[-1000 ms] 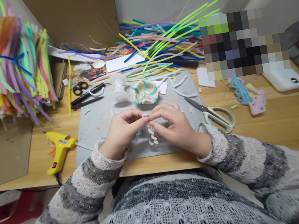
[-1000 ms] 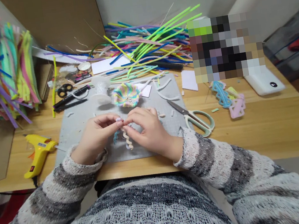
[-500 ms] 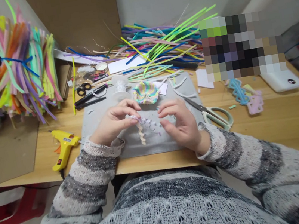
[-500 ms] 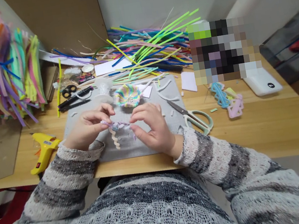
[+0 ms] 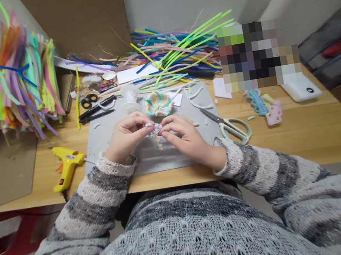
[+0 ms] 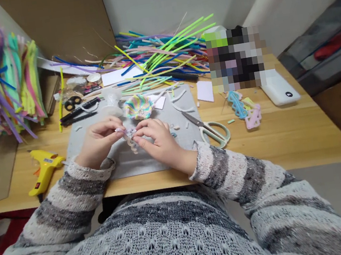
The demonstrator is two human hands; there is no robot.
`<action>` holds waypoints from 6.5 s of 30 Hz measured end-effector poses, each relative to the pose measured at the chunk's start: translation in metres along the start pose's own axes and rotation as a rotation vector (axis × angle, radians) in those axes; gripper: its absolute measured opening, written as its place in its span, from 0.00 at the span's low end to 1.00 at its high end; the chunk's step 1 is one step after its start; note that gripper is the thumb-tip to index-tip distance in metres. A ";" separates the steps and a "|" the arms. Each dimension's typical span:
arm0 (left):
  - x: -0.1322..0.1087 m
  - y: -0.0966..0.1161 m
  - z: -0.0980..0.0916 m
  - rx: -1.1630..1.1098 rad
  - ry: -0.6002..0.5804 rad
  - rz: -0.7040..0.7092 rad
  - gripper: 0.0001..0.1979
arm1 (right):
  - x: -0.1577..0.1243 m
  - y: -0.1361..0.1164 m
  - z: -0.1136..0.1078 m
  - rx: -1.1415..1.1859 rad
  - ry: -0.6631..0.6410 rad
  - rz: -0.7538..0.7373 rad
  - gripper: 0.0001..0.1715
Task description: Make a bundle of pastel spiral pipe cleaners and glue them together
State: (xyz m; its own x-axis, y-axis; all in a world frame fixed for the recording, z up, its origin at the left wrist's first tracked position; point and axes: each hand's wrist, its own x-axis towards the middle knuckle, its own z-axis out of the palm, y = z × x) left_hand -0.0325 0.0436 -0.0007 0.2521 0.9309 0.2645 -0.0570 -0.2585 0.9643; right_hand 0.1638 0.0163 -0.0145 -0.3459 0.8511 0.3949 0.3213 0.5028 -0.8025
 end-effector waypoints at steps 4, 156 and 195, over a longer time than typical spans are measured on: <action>-0.001 0.000 0.001 0.017 0.000 0.013 0.05 | 0.000 0.001 0.003 0.061 0.028 0.016 0.06; -0.006 0.003 0.007 -0.265 -0.037 -0.292 0.10 | -0.004 -0.003 -0.011 -0.011 0.167 -0.113 0.09; -0.009 0.006 0.012 -0.364 0.072 -0.502 0.09 | 0.002 0.004 -0.009 -0.052 -0.035 -0.086 0.03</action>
State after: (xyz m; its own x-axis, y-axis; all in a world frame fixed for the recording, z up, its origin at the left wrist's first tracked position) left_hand -0.0231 0.0306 0.0030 0.2683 0.9344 -0.2342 -0.2777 0.3078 0.9100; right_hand 0.1720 0.0208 -0.0132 -0.4042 0.7991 0.4451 0.3337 0.5819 -0.7417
